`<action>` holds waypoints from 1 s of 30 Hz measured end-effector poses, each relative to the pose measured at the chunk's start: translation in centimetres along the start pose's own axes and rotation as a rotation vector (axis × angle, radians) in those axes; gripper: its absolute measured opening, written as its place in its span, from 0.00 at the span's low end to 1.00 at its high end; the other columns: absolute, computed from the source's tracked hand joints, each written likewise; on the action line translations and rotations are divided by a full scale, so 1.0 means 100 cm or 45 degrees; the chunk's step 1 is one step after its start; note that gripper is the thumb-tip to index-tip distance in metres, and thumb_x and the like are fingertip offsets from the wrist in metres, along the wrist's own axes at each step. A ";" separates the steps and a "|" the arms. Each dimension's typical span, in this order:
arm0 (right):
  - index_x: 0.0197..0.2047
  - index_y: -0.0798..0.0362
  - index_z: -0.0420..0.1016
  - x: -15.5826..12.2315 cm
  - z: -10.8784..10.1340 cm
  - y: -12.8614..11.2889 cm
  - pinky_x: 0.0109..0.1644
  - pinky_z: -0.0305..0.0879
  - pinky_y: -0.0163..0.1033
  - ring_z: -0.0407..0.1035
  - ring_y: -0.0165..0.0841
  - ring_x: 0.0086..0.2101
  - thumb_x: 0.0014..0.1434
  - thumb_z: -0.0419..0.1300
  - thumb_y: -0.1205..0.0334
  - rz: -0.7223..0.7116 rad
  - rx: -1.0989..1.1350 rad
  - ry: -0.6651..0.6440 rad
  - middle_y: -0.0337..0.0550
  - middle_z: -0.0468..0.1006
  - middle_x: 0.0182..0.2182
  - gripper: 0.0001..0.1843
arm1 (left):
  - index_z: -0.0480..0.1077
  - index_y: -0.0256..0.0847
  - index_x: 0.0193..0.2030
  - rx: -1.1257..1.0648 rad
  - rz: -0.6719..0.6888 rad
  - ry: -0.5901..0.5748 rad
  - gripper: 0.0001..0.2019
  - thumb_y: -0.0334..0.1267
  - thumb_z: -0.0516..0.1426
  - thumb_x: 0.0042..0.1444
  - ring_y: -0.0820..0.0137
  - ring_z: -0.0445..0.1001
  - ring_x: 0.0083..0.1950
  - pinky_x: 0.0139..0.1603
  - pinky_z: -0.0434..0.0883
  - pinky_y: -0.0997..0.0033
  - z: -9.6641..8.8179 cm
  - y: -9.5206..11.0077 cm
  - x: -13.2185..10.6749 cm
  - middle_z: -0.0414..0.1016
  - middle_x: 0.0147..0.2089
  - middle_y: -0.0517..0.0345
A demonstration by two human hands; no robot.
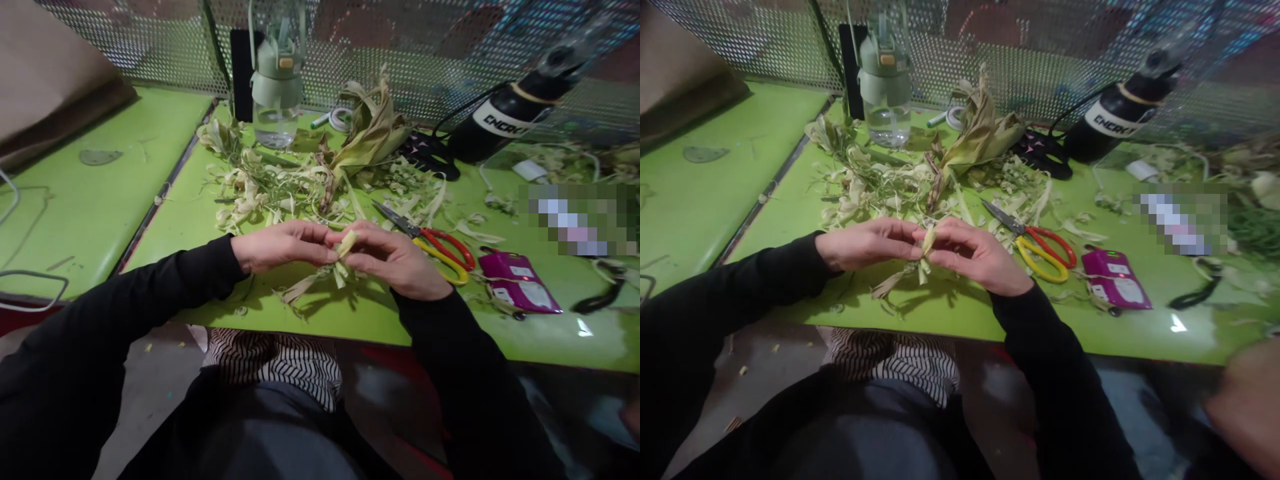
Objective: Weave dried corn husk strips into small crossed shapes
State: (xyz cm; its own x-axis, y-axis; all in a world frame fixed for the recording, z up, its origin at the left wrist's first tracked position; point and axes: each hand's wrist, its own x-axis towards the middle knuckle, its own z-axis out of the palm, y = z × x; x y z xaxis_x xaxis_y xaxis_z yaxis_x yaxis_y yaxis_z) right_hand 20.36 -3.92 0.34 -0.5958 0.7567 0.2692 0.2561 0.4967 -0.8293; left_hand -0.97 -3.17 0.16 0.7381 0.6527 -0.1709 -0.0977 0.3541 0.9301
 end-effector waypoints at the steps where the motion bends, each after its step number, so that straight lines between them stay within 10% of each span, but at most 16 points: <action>1: 0.39 0.49 0.81 0.000 -0.005 -0.002 0.45 0.72 0.41 0.75 0.33 0.38 0.61 0.66 0.56 -0.030 -0.011 -0.088 0.42 0.80 0.38 0.06 | 0.74 0.34 0.35 0.016 -0.054 -0.080 0.03 0.28 0.63 0.52 0.77 0.69 0.36 0.45 0.66 0.73 -0.001 0.002 -0.001 0.74 0.34 0.60; 16: 0.42 0.49 0.78 -0.009 -0.005 -0.020 0.39 0.71 0.39 0.76 0.34 0.35 0.64 0.61 0.63 -0.319 -0.604 -0.194 0.42 0.82 0.35 0.04 | 0.72 0.36 0.34 0.195 -0.258 -0.176 0.03 0.30 0.62 0.52 0.78 0.67 0.31 0.37 0.65 0.77 -0.001 0.008 -0.005 0.72 0.30 0.63; 30: 0.39 0.47 0.71 -0.016 0.014 -0.014 0.33 0.71 0.40 0.74 0.34 0.29 0.65 0.58 0.66 -0.578 -1.092 0.305 0.41 0.80 0.28 0.04 | 0.69 0.36 0.43 -0.017 -0.007 0.069 0.13 0.32 0.65 0.53 0.78 0.72 0.29 0.32 0.66 0.78 0.007 -0.003 -0.006 0.74 0.28 0.62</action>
State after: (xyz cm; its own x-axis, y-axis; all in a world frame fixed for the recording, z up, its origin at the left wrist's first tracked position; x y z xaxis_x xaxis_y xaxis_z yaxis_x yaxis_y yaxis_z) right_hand 19.91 -6.45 0.35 -0.6287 0.4376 0.6428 0.5610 0.8277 -0.0149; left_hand -0.90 -4.17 0.22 0.7015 0.6858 -0.1940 -0.1025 0.3665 0.9248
